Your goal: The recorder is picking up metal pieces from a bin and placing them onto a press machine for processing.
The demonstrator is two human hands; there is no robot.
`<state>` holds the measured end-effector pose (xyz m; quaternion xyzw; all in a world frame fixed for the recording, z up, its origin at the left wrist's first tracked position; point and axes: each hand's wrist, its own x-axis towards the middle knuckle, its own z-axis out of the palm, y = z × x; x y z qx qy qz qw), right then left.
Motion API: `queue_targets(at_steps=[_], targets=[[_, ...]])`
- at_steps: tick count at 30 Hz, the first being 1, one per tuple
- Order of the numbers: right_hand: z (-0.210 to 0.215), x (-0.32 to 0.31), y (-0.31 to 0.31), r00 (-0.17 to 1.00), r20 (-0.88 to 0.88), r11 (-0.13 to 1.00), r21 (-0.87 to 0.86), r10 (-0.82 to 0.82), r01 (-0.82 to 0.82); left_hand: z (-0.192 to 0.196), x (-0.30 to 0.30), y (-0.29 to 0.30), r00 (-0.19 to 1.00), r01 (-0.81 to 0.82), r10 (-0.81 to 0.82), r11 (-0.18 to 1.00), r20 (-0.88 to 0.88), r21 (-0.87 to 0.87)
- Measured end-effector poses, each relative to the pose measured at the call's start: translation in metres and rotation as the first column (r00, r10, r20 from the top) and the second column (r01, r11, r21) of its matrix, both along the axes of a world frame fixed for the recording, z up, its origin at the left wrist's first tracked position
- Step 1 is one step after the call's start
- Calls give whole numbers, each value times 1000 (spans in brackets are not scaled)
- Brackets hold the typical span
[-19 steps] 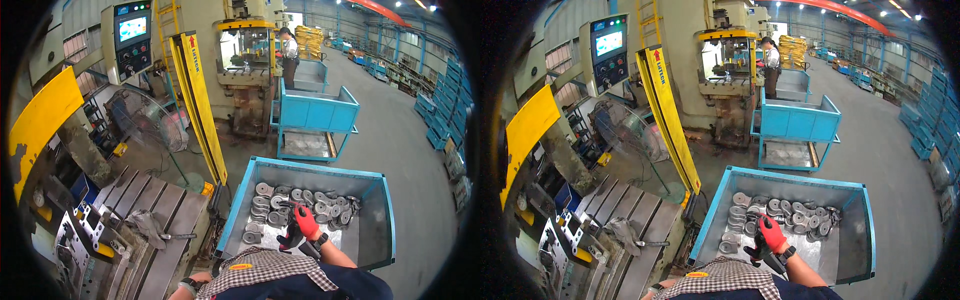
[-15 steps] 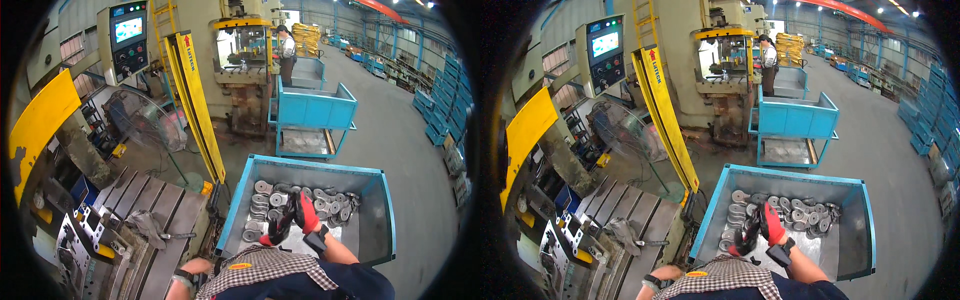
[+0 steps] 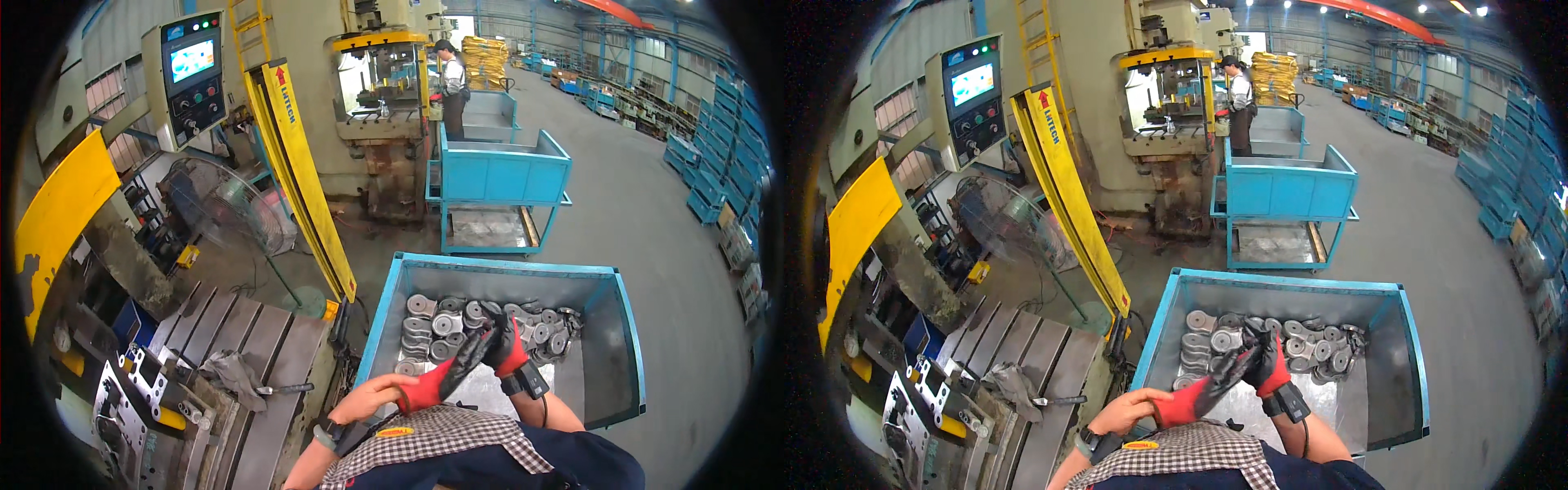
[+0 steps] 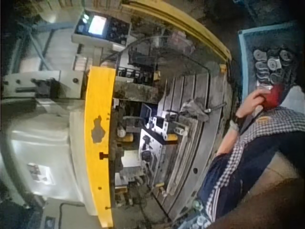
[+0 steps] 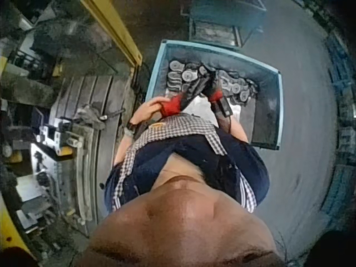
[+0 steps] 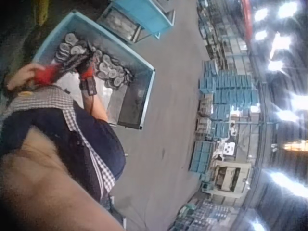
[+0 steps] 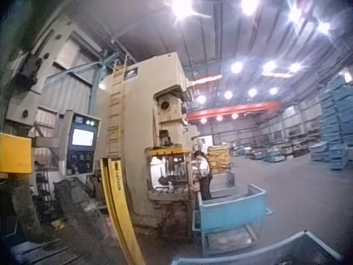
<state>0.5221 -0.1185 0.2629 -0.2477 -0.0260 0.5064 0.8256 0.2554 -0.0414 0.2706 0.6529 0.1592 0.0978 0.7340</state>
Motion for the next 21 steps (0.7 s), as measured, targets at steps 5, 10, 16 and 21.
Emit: queue_targets(at_steps=[5,10,16,21], targets=[[-125,50,-18,863,487,974,-225,132,-22,11,20,-10,978,-105,174,891,-118,441],[-93,31,-22,551,830,962,-210,82,173,10,36,-12,831,-554,554,832,46,-7],[-62,3,-30,460,689,782,-256,560,-569,-10,51,-13,800,-590,598,799,45,-116],[-54,-22,-30,278,856,834,-268,435,-481,-8,67,-28,872,-489,487,871,-55,-47]])
